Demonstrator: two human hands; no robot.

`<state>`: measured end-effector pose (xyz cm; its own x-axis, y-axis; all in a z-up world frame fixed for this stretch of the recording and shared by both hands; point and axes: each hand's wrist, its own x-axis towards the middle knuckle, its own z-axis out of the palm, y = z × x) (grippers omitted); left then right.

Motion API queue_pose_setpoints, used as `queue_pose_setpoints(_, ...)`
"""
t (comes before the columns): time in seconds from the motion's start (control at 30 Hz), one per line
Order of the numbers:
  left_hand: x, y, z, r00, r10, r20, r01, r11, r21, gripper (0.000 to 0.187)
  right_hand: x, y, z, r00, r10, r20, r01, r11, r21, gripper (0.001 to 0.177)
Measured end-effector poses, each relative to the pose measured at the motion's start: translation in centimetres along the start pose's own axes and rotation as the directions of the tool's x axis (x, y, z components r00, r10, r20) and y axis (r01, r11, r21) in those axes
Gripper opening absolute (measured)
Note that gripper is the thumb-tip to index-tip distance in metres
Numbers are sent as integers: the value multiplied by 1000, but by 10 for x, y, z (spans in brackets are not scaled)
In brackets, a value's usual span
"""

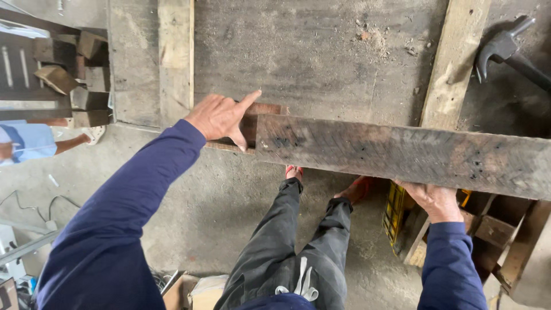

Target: The person hammers nails into small wooden blocks and a long wooden plank on a workbench. They repeatedly position the wood, drive nails with a hammer, and adjust the pieces.

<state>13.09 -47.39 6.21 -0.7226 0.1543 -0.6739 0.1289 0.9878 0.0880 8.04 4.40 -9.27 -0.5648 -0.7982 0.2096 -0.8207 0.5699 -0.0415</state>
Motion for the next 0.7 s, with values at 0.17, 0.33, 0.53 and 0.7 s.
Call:
queue_pose_setpoints(0.17, -3, -26, 12, 997, -64, 46, 62, 997, 43, 100, -7, 5, 3, 841, 313, 442, -465, 835, 293, 39)
queue_pose_setpoints(0.33, -23, -83, 24, 977, -200, 77, 203, 978, -35, 104, -1, -2, -4, 840, 342, 421, -506, 774, 381, 41)
queue_pose_setpoints(0.53, -24, -80, -6, 971, -226, 75, 228, 974, -15, 135, 3, -3, -17, 957, 201, 209, -246, 945, 217, 43)
queue_pose_setpoints(0.7, 6, 51, -52, 906, -68, -419, -34, 972, -233, 118, 10, -9, -14, 916, 321, 239, -396, 816, 422, 53)
